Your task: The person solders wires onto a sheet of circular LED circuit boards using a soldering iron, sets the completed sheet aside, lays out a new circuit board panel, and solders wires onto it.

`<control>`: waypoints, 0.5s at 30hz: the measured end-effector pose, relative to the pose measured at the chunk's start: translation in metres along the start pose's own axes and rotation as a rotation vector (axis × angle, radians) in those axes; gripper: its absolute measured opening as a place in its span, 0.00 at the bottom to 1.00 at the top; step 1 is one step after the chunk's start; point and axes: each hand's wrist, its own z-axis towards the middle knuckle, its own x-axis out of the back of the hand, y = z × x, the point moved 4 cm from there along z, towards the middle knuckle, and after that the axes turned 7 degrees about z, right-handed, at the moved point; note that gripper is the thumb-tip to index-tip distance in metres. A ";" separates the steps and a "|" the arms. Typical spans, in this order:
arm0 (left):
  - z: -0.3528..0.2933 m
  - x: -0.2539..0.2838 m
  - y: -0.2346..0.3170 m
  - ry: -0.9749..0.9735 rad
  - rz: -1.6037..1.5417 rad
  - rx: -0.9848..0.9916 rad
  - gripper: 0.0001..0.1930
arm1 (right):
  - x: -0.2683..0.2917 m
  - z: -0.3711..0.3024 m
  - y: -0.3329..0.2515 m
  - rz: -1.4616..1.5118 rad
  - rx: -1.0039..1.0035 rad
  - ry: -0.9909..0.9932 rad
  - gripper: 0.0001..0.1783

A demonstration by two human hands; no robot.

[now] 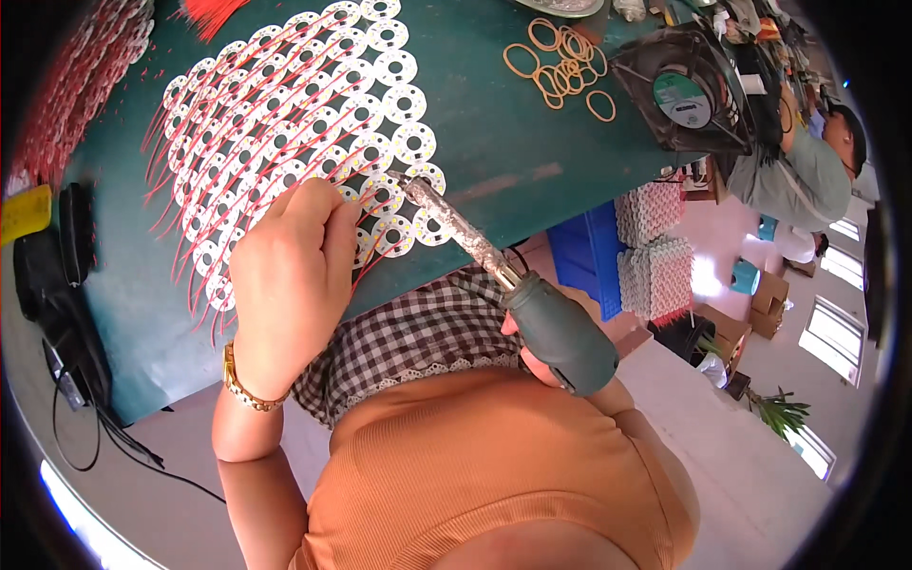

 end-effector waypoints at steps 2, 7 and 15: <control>0.001 0.000 -0.001 -0.008 0.012 -0.003 0.06 | -0.008 0.003 0.027 0.325 -0.436 -0.157 0.08; 0.000 -0.001 -0.001 0.019 0.012 -0.026 0.06 | -0.002 0.002 0.012 -0.116 0.129 -0.121 0.09; -0.002 -0.004 0.000 0.055 0.015 0.025 0.07 | 0.001 -0.001 0.003 -0.018 -0.429 -0.042 0.17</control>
